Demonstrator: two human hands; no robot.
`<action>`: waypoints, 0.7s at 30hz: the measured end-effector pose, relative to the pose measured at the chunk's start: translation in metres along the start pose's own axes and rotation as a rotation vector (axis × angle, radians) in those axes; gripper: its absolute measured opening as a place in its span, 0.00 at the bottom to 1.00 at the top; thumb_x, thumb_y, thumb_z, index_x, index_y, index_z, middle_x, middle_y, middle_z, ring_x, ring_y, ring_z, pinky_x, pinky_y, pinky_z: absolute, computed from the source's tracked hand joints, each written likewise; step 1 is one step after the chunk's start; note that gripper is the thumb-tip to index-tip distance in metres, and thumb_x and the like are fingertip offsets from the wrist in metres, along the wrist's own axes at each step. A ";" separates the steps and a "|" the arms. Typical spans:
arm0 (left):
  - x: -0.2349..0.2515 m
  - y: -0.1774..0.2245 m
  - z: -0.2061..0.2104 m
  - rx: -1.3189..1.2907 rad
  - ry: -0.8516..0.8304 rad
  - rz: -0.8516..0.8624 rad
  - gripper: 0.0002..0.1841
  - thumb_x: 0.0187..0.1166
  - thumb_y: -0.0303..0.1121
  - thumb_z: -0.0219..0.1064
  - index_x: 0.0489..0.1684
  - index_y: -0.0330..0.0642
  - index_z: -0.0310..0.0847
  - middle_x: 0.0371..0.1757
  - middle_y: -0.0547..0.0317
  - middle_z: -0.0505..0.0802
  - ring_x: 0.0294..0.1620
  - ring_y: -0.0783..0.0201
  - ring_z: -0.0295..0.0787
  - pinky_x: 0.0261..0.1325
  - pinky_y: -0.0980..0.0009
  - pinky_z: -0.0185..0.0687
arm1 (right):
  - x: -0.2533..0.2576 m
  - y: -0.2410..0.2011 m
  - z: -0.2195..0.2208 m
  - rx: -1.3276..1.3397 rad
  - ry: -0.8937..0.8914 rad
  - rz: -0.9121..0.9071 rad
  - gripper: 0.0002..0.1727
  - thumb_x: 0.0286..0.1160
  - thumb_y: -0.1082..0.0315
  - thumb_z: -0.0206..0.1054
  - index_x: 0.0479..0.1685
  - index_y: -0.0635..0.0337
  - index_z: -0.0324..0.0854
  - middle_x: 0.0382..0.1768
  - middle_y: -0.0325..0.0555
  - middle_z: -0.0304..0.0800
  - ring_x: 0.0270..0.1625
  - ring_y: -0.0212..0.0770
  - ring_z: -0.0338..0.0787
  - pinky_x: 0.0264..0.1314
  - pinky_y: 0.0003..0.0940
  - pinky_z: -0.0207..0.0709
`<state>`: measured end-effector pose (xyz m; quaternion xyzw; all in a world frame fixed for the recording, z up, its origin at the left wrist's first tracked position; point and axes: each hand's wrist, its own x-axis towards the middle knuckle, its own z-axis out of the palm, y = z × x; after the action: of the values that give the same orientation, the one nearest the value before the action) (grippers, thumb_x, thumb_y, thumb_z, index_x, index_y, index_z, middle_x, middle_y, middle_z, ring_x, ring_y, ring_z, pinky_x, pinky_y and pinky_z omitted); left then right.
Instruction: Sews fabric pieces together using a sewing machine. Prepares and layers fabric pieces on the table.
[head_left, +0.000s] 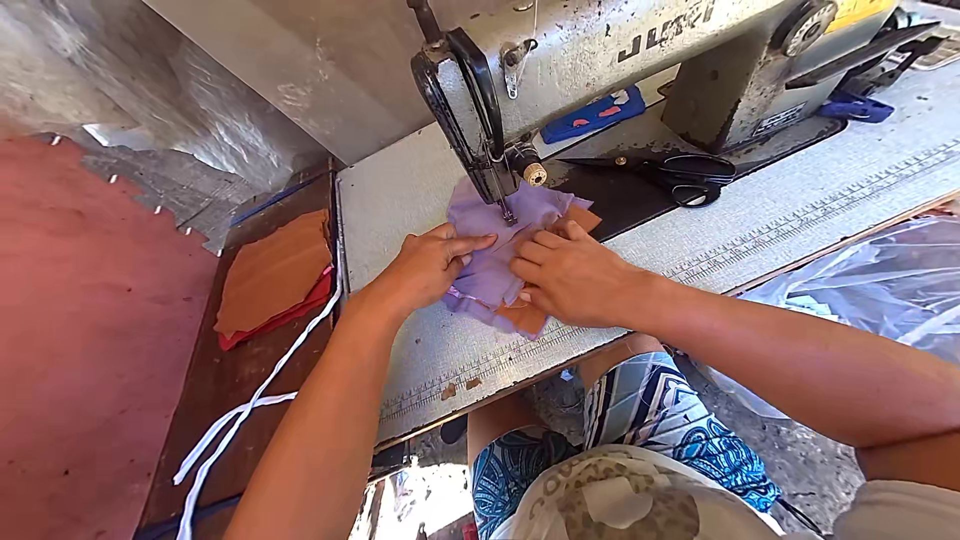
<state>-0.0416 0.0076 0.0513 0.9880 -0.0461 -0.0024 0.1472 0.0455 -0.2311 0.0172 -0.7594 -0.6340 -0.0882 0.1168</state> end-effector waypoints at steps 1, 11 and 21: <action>-0.001 0.001 0.001 0.013 0.013 0.015 0.24 0.86 0.25 0.58 0.75 0.63 0.85 0.47 0.52 0.90 0.49 0.53 0.87 0.57 0.40 0.73 | -0.001 0.004 0.000 -0.003 0.014 0.008 0.17 0.81 0.57 0.60 0.57 0.56 0.86 0.63 0.52 0.88 0.73 0.58 0.83 0.71 0.68 0.69; 0.006 -0.004 -0.003 0.031 0.036 0.115 0.22 0.83 0.24 0.58 0.66 0.58 0.91 0.72 0.56 0.88 0.77 0.45 0.77 0.75 0.33 0.61 | 0.011 -0.018 0.004 0.033 0.043 0.066 0.17 0.82 0.58 0.64 0.60 0.59 0.86 0.66 0.54 0.87 0.76 0.58 0.80 0.74 0.66 0.69; 0.002 -0.003 0.000 0.043 -0.028 0.081 0.29 0.82 0.22 0.60 0.77 0.67 0.82 0.84 0.53 0.78 0.84 0.42 0.71 0.82 0.31 0.52 | 0.029 -0.048 0.012 0.030 -0.056 0.089 0.29 0.90 0.52 0.55 0.74 0.68 0.77 0.67 0.58 0.85 0.73 0.54 0.82 0.73 0.51 0.71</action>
<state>-0.0389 0.0102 0.0500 0.9881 -0.0881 -0.0092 0.1254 0.0036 -0.1924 0.0171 -0.7872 -0.6039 -0.0522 0.1140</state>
